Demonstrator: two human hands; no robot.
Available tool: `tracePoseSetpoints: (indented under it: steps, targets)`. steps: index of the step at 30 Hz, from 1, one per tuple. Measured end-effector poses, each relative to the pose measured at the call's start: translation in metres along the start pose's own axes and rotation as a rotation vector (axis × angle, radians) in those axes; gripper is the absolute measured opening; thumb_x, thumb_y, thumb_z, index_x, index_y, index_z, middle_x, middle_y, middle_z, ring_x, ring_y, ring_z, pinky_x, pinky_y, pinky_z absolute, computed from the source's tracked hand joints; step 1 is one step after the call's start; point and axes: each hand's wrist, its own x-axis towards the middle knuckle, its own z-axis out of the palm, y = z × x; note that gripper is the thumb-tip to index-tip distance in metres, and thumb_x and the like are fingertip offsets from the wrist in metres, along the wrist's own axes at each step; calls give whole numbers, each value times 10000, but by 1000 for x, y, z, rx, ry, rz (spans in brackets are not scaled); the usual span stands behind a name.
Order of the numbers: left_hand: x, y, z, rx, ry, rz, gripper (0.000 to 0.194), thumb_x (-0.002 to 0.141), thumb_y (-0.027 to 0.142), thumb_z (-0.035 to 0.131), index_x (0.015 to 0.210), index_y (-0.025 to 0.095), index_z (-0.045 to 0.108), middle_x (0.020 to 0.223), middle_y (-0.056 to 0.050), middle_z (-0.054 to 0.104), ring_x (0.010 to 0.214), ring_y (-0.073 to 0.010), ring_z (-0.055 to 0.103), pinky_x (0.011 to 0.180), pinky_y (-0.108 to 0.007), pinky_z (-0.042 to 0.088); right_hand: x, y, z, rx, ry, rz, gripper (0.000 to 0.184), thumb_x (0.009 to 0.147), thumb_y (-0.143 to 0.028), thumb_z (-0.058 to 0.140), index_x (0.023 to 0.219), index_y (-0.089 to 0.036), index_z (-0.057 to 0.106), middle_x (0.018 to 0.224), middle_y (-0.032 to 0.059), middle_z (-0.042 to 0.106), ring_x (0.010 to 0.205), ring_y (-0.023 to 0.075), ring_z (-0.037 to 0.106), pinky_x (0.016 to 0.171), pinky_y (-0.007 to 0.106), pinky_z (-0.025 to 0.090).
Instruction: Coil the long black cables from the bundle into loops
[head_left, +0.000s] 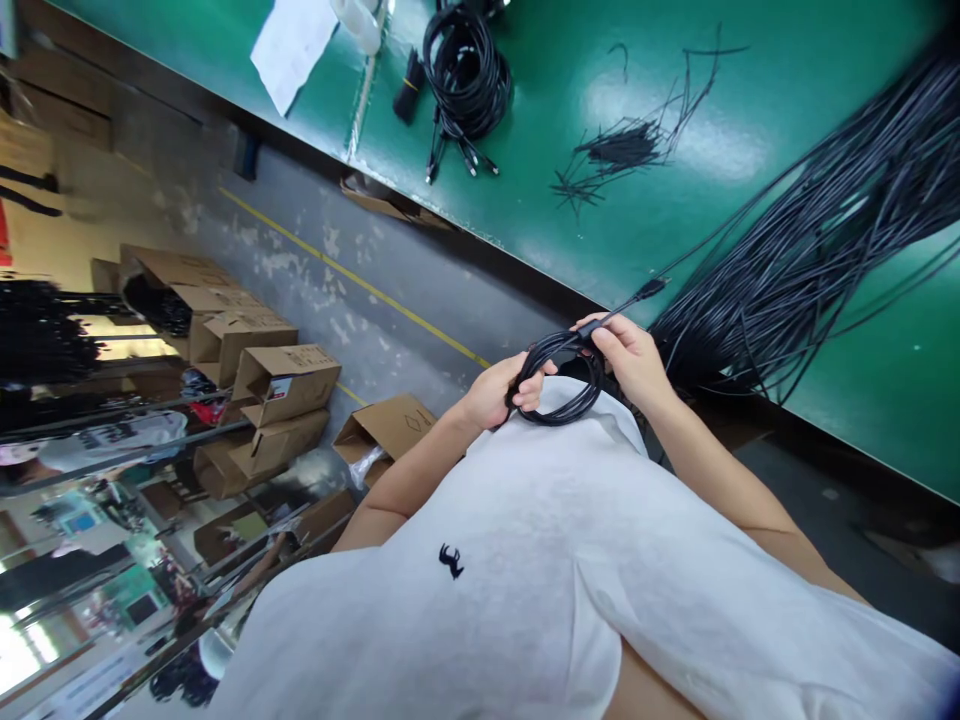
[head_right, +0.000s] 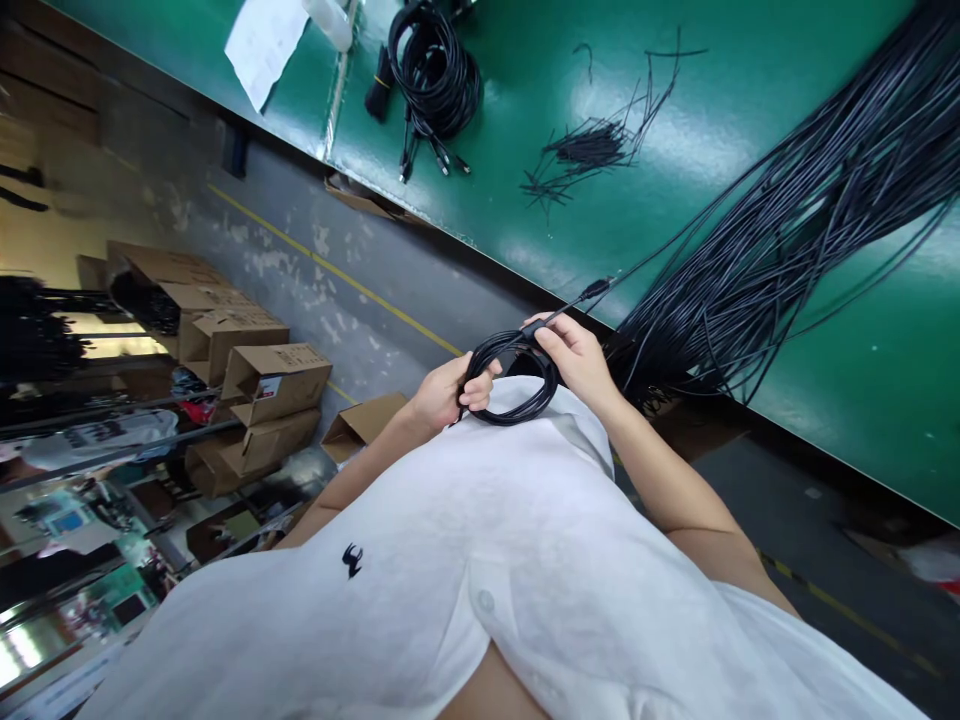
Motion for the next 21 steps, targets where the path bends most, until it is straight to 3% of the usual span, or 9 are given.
tracePoseSetpoints:
  steps: [3, 6, 8, 11, 15, 18, 21]
  targets:
    - [0, 10, -4, -41, 10, -2, 317, 967, 382, 532, 866, 105, 648, 544, 57, 400, 388, -33, 315, 417, -165, 339, -8, -15, -17, -455, 59, -132, 311, 925, -475, 555, 1028, -212, 686, 1018, 78, 694, 940, 224, 643, 873, 393, 510]
    - [1, 18, -8, -3, -37, -35, 362, 958, 438, 539, 857, 106, 642, 527, 67, 373, 381, -30, 295, 407, -160, 319, -7, -36, -10, -808, 66, -381, 367, 923, -442, 572, 1219, -232, 630, 1203, 123, 643, 1125, 286, 580, 968, 464, 439]
    - [1, 23, -10, 46, -82, -56, 401, 938, 489, 555, 856, 106, 638, 517, 73, 362, 378, -29, 284, 401, -162, 310, 5, -46, 6, -968, -104, -538, 379, 963, -388, 509, 1305, -235, 572, 1208, 128, 636, 1123, 281, 569, 963, 460, 413]
    - [1, 32, -17, 98, -136, -47, 428, 897, 535, 599, 857, 110, 626, 538, 63, 403, 401, -38, 328, 424, -180, 352, 29, -52, 31, -1190, -369, -668, 327, 1008, -271, 399, 1268, -178, 574, 963, 102, 666, 843, 207, 593, 769, 346, 409]
    - [-1, 44, -27, 167, -241, -66, 393, 869, 498, 652, 819, 110, 606, 565, 39, 448, 439, -55, 381, 455, -206, 388, 47, -57, 41, -1322, -503, -789, 274, 1007, -240, 404, 1199, -185, 592, 889, 70, 642, 697, 158, 523, 609, 290, 290]
    - [-4, 46, -29, 189, -270, 2, 393, 842, 496, 681, 846, 111, 604, 529, 86, 344, 403, -25, 258, 404, -171, 284, 50, -53, 43, -1295, -399, -713, 222, 981, -236, 435, 1090, -192, 624, 841, 60, 635, 681, 151, 520, 578, 282, 273]
    - [-5, 41, -28, 205, -216, 197, 477, 766, 576, 730, 850, 130, 584, 518, 108, 302, 399, -14, 206, 388, -157, 218, 50, -35, 51, -1094, -105, -558, 202, 935, -204, 438, 1019, -189, 621, 867, 61, 653, 771, 161, 587, 631, 268, 381]
